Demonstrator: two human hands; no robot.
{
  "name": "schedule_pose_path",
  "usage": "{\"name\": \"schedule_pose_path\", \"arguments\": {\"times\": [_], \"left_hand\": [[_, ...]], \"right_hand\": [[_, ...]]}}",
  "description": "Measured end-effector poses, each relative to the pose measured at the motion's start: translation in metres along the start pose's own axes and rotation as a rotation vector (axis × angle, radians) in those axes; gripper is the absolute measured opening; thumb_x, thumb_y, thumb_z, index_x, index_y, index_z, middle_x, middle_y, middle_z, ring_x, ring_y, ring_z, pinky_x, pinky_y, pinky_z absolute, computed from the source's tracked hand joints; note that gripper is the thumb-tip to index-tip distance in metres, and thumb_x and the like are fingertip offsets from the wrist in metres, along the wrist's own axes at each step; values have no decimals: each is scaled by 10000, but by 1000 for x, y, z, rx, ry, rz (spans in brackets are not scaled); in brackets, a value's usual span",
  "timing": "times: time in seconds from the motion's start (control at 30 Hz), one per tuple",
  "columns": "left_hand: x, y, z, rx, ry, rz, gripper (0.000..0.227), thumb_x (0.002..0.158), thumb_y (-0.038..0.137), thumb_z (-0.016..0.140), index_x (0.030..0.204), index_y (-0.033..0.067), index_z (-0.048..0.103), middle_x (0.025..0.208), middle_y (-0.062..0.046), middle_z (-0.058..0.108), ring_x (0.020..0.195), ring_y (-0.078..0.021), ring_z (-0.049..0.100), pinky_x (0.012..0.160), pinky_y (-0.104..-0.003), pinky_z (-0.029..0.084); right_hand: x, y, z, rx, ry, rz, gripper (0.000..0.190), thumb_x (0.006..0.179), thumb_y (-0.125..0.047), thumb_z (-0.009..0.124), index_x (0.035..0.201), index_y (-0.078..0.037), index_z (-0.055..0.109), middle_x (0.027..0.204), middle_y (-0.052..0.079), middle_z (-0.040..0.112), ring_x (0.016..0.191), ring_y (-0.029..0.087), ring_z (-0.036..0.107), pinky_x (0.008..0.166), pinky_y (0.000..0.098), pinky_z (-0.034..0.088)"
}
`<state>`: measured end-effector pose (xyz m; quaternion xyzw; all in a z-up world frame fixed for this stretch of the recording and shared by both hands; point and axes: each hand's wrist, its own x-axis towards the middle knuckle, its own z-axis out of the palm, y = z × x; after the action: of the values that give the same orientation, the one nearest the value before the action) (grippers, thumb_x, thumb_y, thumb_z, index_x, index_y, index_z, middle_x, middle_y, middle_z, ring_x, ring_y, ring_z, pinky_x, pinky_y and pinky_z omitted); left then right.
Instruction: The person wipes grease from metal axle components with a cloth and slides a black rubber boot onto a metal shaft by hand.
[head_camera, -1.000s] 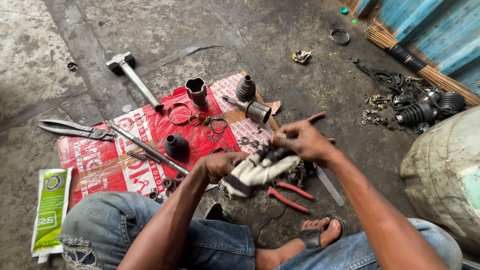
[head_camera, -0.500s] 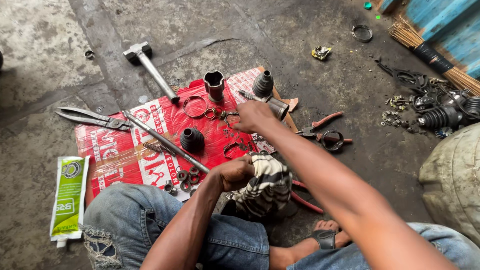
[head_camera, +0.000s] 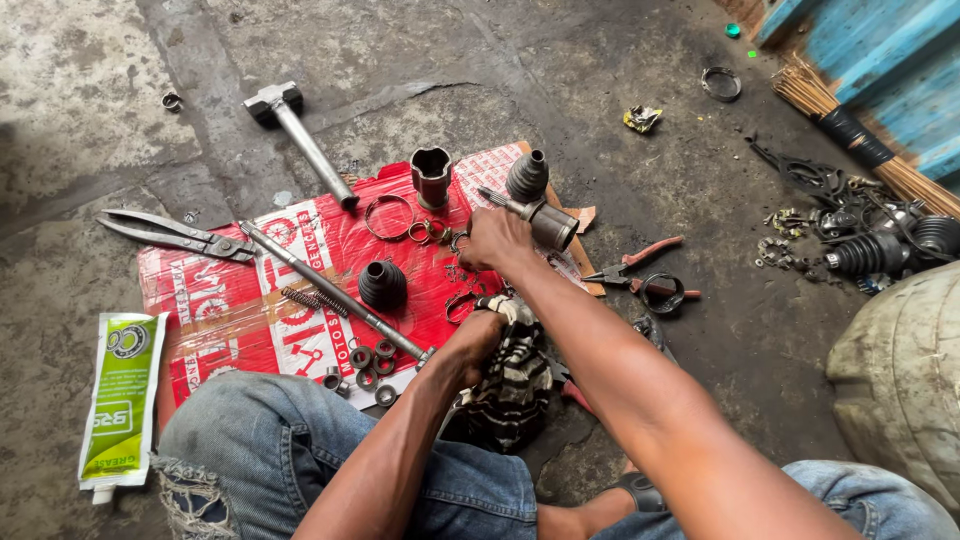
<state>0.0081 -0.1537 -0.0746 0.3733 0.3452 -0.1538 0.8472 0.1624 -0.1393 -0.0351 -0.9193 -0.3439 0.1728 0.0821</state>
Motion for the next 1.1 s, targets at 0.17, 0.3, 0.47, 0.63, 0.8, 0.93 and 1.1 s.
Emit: {"name": "schedule_pose_path", "arguments": {"times": [0.17,0.3,0.47,0.63,0.8,0.93,1.1], "left_hand": [[-13,5,3,-77,-29,-60,165,921,132,563,877,32,687,675,-58,676,480,-188,627,434,-403,550],[-15,9,2,-121,-97,-74,221,956,207,555,910,56,709,683,-51,686,475,-175,616,446,-373,562],[-26,16,13,-72,-293,-50,334,983,343,488,995,90,706,745,-51,704,562,-188,666,508,-387,583],[-37,24,8,-200,-313,-11,619,972,528,305,1196,85,674,1011,-123,731,873,-281,709,753,-514,600],[-28,26,19,-512,-613,46,736,1001,494,217,1398,-15,571,1310,-235,669,1189,-387,658,1011,-592,530],[-28,15,34,-492,-653,0,669,971,466,298,1404,16,539,1292,-222,670,1165,-372,675,1012,-557,542],[-25,14,34,-469,-487,139,430,1006,310,515,1312,17,590,1204,-194,703,1053,-321,719,952,-475,607]], "right_hand": [[-3,-2,-17,-25,-140,123,316,647,-291,838,795,-25,753,954,217,750,947,354,740,845,439,595],[-6,3,-21,-15,-89,84,301,673,-311,854,795,-53,759,960,222,745,950,353,733,848,449,573],[-24,33,-46,115,24,-10,245,675,-281,881,775,-70,804,886,186,778,1035,326,652,911,426,506],[-76,71,-96,587,7,45,163,715,-210,878,773,-72,811,806,99,808,682,146,745,657,310,585],[-160,102,-115,1059,-164,251,243,778,-265,865,909,-65,821,821,59,759,581,123,468,510,306,327],[-191,100,-90,709,29,273,395,827,-398,857,1020,-54,839,817,41,756,739,146,588,653,314,463],[-220,113,-73,579,263,-37,635,735,-435,852,1237,-79,697,1147,79,764,978,162,742,700,375,619]]}}
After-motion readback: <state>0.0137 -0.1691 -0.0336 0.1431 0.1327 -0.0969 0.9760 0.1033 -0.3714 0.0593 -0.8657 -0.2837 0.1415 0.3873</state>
